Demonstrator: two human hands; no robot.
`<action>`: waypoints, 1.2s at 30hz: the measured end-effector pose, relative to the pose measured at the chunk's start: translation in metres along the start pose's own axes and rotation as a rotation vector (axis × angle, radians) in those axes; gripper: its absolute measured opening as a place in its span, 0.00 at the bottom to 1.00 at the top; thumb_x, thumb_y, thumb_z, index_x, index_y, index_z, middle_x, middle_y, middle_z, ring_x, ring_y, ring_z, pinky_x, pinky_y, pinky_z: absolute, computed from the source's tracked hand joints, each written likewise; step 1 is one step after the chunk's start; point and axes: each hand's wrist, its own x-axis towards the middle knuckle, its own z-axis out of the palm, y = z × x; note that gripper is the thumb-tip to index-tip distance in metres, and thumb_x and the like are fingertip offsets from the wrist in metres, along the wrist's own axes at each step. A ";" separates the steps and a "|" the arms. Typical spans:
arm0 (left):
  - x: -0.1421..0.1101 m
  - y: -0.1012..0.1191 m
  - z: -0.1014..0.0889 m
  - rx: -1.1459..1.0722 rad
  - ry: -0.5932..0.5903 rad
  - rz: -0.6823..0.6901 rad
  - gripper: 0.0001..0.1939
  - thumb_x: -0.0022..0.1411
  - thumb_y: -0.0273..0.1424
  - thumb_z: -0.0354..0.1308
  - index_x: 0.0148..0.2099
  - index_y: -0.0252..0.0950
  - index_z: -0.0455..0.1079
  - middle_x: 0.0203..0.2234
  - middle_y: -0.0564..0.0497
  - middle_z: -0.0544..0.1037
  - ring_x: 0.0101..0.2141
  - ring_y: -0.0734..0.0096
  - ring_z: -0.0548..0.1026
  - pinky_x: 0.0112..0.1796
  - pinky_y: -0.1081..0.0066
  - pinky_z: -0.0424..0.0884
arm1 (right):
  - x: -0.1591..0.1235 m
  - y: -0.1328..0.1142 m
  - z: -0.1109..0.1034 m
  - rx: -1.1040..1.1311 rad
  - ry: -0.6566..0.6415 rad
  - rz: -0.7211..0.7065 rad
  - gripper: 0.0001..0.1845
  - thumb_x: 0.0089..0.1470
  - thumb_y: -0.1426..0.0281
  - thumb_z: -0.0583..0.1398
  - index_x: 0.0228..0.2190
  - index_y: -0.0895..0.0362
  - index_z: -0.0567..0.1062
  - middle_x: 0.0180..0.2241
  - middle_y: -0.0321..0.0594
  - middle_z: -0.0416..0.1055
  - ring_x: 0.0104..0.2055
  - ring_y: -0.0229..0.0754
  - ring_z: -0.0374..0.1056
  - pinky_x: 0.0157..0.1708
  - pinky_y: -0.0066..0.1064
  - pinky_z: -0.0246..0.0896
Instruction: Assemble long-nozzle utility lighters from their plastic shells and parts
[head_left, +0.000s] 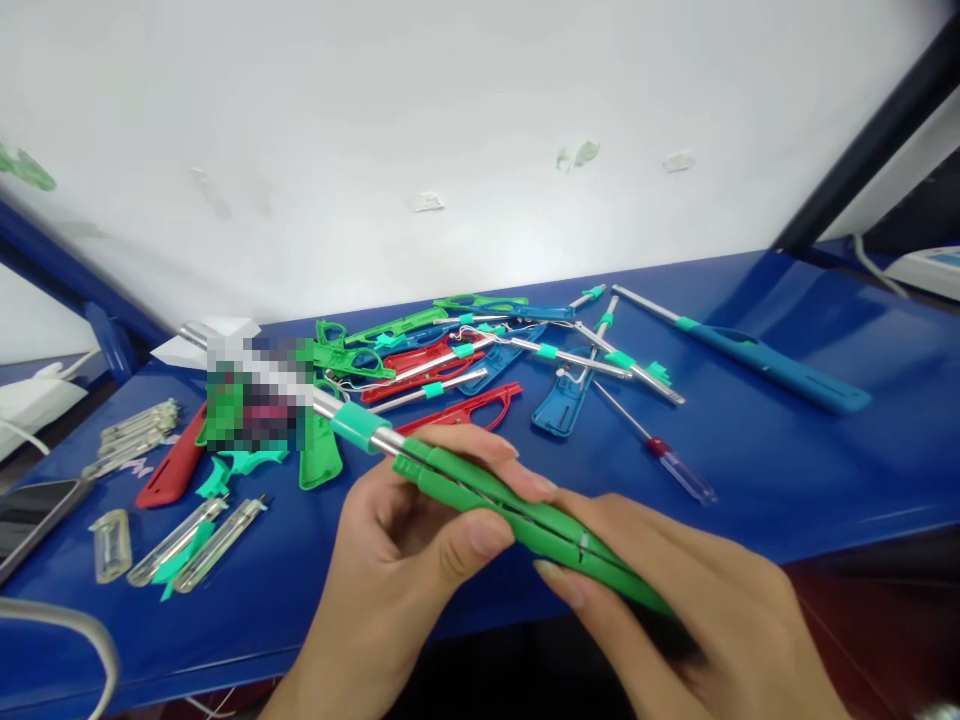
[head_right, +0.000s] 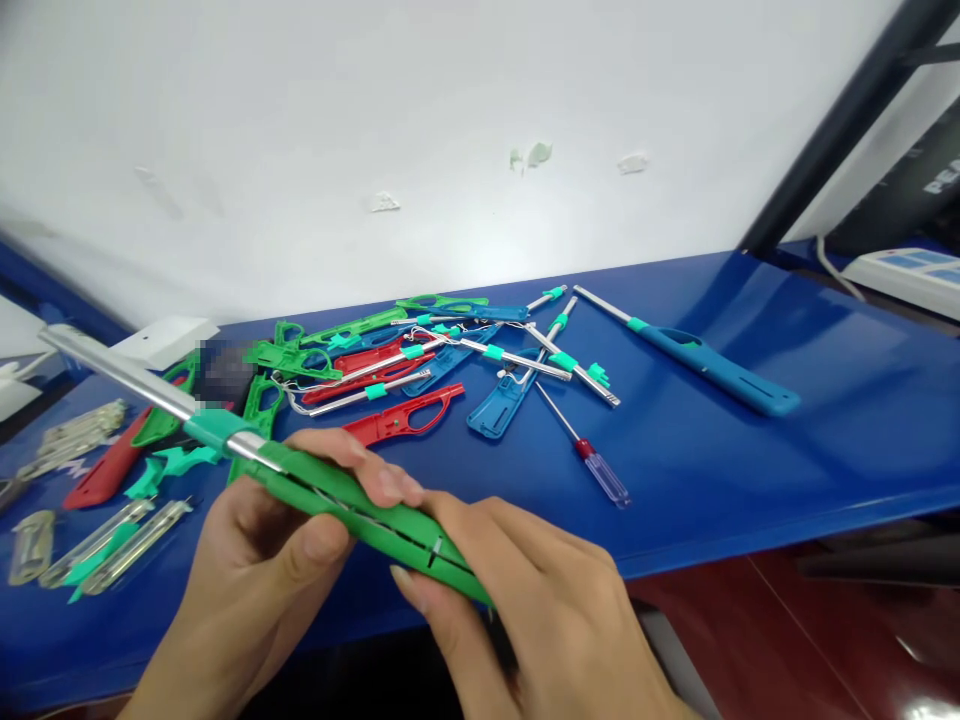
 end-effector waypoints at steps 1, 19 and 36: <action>0.000 0.000 0.000 -0.005 0.001 -0.005 0.07 0.77 0.29 0.68 0.53 0.47 0.83 0.44 0.54 0.88 0.49 0.64 0.86 0.53 0.69 0.83 | -0.002 0.000 0.000 -0.023 0.016 -0.009 0.15 0.69 0.61 0.70 0.55 0.38 0.85 0.43 0.33 0.88 0.38 0.45 0.85 0.43 0.31 0.80; 0.001 -0.001 0.006 -0.047 0.008 0.058 0.05 0.69 0.30 0.76 0.45 0.44 0.85 0.42 0.51 0.90 0.49 0.55 0.89 0.51 0.62 0.87 | 0.009 0.001 -0.003 0.356 -0.123 0.197 0.12 0.64 0.58 0.72 0.50 0.38 0.87 0.32 0.39 0.83 0.33 0.54 0.81 0.33 0.40 0.79; 0.003 0.004 0.012 -0.096 -0.058 0.036 0.12 0.68 0.23 0.76 0.51 0.44 0.86 0.44 0.51 0.90 0.46 0.63 0.89 0.50 0.71 0.85 | 0.007 0.007 0.007 -0.068 0.051 -0.272 0.13 0.72 0.80 0.59 0.49 0.51 0.78 0.36 0.32 0.83 0.33 0.36 0.81 0.36 0.22 0.77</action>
